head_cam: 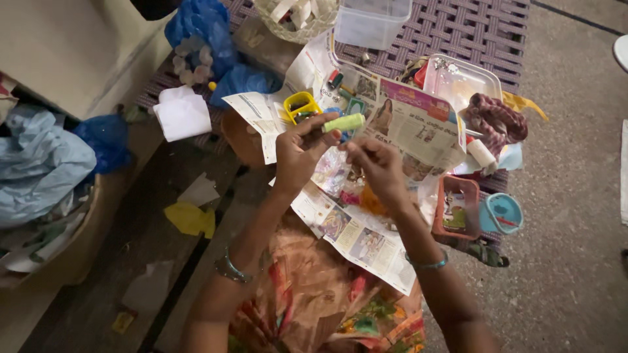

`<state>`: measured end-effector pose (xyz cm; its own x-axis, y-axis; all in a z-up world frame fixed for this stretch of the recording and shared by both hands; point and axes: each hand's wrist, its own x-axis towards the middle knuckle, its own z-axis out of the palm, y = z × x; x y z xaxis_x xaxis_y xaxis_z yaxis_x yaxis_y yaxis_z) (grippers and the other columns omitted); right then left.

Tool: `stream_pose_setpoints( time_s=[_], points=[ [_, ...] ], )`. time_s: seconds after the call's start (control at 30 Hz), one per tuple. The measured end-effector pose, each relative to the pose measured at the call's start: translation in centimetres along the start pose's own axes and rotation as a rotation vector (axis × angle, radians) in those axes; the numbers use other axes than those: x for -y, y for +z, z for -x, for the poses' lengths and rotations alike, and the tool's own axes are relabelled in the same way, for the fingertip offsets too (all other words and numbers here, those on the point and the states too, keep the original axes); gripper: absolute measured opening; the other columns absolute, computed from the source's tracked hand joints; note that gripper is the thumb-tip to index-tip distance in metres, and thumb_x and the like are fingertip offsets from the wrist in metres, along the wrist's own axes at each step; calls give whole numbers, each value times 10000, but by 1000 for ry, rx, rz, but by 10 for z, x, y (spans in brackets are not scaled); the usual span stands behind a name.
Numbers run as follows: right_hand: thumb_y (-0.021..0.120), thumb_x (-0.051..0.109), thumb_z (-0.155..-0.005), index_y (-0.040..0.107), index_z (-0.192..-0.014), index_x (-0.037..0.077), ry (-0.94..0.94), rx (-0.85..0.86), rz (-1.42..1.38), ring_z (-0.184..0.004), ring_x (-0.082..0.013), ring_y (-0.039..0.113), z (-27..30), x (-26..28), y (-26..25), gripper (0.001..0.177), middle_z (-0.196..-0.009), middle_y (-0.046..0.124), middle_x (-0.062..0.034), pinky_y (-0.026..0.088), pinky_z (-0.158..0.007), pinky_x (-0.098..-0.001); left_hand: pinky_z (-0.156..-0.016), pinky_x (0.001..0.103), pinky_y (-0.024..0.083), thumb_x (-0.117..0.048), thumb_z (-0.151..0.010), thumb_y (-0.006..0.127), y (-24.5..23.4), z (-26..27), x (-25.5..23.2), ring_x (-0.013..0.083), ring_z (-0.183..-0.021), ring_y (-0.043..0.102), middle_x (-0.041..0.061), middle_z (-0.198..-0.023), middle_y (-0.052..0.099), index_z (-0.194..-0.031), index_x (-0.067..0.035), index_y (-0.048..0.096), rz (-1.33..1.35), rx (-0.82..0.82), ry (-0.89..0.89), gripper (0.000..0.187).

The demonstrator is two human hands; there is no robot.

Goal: The person organizes craft supplies by placing small items into a clear plastic jar and arranging them on a shelf. They then sort through various items on a floor mat, including plastic bags, a yellow container, and small tools, moving them around to tidy the area.

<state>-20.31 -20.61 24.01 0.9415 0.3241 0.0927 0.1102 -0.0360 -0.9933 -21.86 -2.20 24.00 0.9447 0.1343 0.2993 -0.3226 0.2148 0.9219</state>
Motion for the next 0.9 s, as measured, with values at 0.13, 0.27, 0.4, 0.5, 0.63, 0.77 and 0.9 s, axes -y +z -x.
stream_pose_setpoints(
  time_s=[0.13,0.27,0.4,0.5,0.63,0.77,0.9],
  points=[
    [717,204,-966,787,-1094,133,50,-52,523,-654,-84,655,3,7,14,162,-791,753,-41,512,-585,-224,-764,197,534,-69,-950,793,-7,-9,0,82,-843,657,29,-1055,765,-1256,-54,730,-299,-55,171,312],
    [792,145,-963,752,-1040,82,-443,-189,568,-858,-133,712,-10,22,7,107,-1014,744,-109,610,-715,-277,-823,230,586,-2,-905,783,-22,-24,-5,132,-959,692,43,-1125,674,-1216,-73,727,-456,80,288,324],
    [756,110,-943,654,-1253,12,-444,-62,411,-971,-178,722,-51,19,-6,341,-1195,688,-176,657,-830,-322,-884,251,646,81,-875,742,-30,-39,1,167,-1083,680,72,-1170,574,-1168,-78,741,-376,166,260,334],
    [722,98,-982,685,-1274,-13,-144,40,221,-926,-178,748,-74,-6,-12,315,-1141,747,-177,659,-803,-326,-891,264,652,111,-877,734,-41,-51,20,179,-1111,698,81,-1195,612,-1194,-84,744,-372,170,203,372],
    [724,104,-983,682,-1268,-66,147,-66,-11,-869,-206,756,-107,-57,-17,335,-1096,761,-206,673,-793,-312,-923,284,627,85,-853,718,-59,-71,71,205,-1184,686,92,-1366,604,-1382,-76,575,-319,-41,35,571],
    [738,100,-905,653,-1230,-38,274,-175,11,-829,-184,780,-128,-126,-12,364,-1051,754,-173,655,-745,-302,-1013,340,603,86,-878,697,-93,-82,140,255,-1268,662,140,-1422,608,-1431,-33,539,-321,-136,-12,587],
    [750,108,-895,645,-1162,-37,244,-165,-1,-777,-178,754,-140,-192,6,321,-977,736,-166,665,-689,-308,-1005,357,584,40,-834,762,-112,-81,205,265,-1210,680,151,-1340,661,-1360,-21,587,-432,-146,-103,558]
  ],
)
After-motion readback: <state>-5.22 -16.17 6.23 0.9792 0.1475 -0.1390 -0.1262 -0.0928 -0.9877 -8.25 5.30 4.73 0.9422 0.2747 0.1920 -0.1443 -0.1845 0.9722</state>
